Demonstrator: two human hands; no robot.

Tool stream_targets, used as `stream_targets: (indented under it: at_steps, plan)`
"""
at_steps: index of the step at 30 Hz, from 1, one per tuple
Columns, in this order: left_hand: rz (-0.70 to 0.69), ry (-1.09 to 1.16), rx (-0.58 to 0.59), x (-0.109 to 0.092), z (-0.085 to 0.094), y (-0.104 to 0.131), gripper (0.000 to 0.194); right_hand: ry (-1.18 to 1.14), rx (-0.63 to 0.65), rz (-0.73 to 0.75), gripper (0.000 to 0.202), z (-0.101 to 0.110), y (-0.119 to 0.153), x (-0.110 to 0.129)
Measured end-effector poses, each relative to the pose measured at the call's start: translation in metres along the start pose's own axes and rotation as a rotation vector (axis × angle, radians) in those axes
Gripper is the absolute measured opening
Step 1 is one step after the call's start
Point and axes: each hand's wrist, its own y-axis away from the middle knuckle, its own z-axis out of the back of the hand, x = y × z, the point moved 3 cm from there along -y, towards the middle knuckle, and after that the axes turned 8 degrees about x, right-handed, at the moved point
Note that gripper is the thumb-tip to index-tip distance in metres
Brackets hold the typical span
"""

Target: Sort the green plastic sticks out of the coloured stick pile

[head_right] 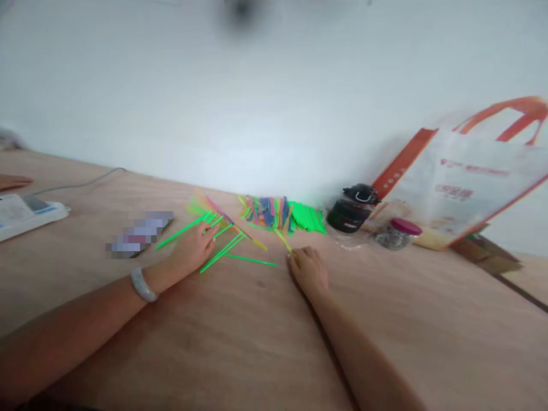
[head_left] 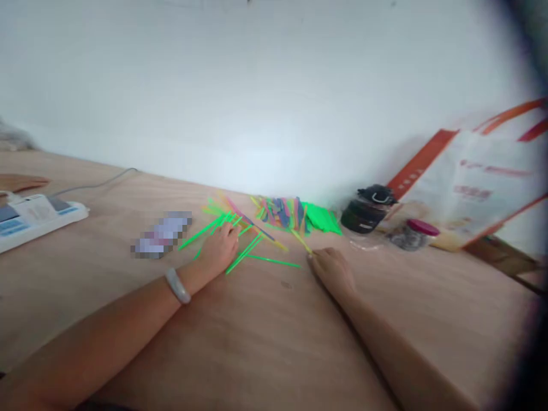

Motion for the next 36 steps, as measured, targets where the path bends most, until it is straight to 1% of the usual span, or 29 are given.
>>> stream_targets:
  at_steps: [3,4,5,7,11,13,16,18,20,22,24,28,30,34,36]
  plan:
    - [-0.198,0.051,-0.001,-0.020,0.000,0.004,0.028,0.024,0.029,-0.041,0.032,0.000,-0.002,0.003]
    - [-0.240,0.047,0.012,-0.026,-0.001,0.004,0.028,0.032,0.041,-0.054,0.031,0.000,-0.003,0.004]
    - [-0.260,0.032,0.025,-0.030,-0.002,0.004,0.029,0.037,0.056,-0.064,0.030,-0.001,-0.004,0.004]
    - [-0.254,-0.014,0.050,-0.034,-0.005,0.003,0.028,0.037,0.074,-0.076,0.028,0.000,-0.005,0.002]
    - [-0.227,-0.085,0.104,-0.036,-0.008,-0.002,0.022,0.026,0.057,-0.084,0.027,0.001,-0.006,0.000]
    - [-0.229,-0.085,0.121,-0.040,-0.009,-0.005,0.021,0.023,0.045,-0.089,0.028,0.002,-0.006,0.000]
    - [-0.315,-0.039,0.130,-0.057,-0.010,-0.008,0.019,-0.010,0.017,-0.110,0.027,0.002,-0.005,-0.001]
    - [-0.390,-0.008,0.129,-0.073,-0.014,-0.011,0.022,-0.064,-0.023,-0.119,0.027,0.003,-0.004,-0.002]
    - [-0.433,0.011,0.142,-0.087,-0.018,-0.015,0.024,-0.124,-0.074,-0.113,0.026,0.004,-0.002,-0.002]
    - [-0.432,0.030,0.155,-0.099,-0.024,-0.020,0.021,-0.182,-0.115,-0.098,0.025,0.005,-0.001,-0.002]
    - [-0.429,0.050,0.167,-0.108,-0.028,-0.024,0.018,-0.233,-0.143,-0.117,0.023,0.005,0.001,-0.002]
    - [-0.463,0.084,0.166,-0.118,-0.034,-0.026,0.017,-0.306,-0.134,-0.184,0.020,0.007,0.002,0.001]
    - [-0.446,0.082,0.149,-0.118,-0.035,-0.025,0.017,-0.339,-0.130,-0.194,0.021,0.008,0.003,0.004]
    - [-0.345,0.053,0.135,-0.113,-0.038,-0.026,0.017,-0.378,-0.129,-0.192,0.031,0.009,0.004,0.008]
    - [-0.353,0.045,0.149,-0.112,-0.040,-0.026,0.016,-0.378,-0.110,-0.184,0.035,0.007,0.003,0.009]
